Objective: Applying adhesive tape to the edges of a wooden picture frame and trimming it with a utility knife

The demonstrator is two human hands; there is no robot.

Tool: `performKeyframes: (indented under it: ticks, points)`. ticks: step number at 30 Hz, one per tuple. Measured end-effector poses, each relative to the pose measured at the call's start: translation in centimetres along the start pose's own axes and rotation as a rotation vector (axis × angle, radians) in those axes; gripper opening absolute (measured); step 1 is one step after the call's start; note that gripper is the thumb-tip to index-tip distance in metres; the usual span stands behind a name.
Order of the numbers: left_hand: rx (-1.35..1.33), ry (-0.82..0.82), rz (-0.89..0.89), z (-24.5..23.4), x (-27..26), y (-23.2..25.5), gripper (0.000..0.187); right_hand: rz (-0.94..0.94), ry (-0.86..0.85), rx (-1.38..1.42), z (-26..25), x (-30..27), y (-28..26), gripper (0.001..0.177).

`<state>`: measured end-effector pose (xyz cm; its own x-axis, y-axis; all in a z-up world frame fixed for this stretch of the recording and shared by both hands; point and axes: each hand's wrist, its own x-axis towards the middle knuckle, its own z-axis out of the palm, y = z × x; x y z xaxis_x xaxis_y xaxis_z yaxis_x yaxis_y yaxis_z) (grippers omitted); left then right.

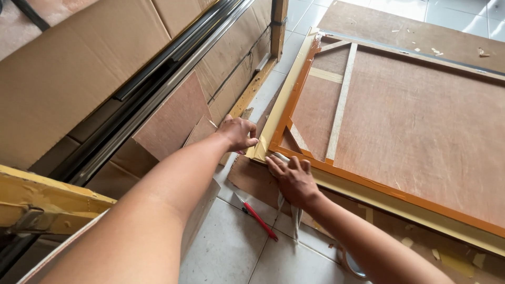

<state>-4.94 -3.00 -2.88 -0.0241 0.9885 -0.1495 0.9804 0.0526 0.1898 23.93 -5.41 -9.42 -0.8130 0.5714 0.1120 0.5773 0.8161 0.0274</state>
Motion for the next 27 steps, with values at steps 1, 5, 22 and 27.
performKeyframes:
  ticks: [1,5,22,27]
  points:
    - [0.004,0.003,0.000,-0.1,0.3,-0.1,0.021,0.000,0.004,0.000,0.5,1.0,-0.6,0.080]
    - [-0.012,0.008,-0.007,0.5,0.7,0.8,0.023,0.006,0.143,-0.060,3.3,2.8,-2.8,0.070]
    - [-0.349,0.048,-0.215,-1.3,-1.2,0.5,0.019,0.331,0.029,0.418,1.4,-2.3,-0.8,0.086]
    - [-0.321,0.078,-0.301,-3.7,-0.7,4.4,0.042,0.110,-0.460,0.280,-5.0,-5.6,-5.4,0.094]
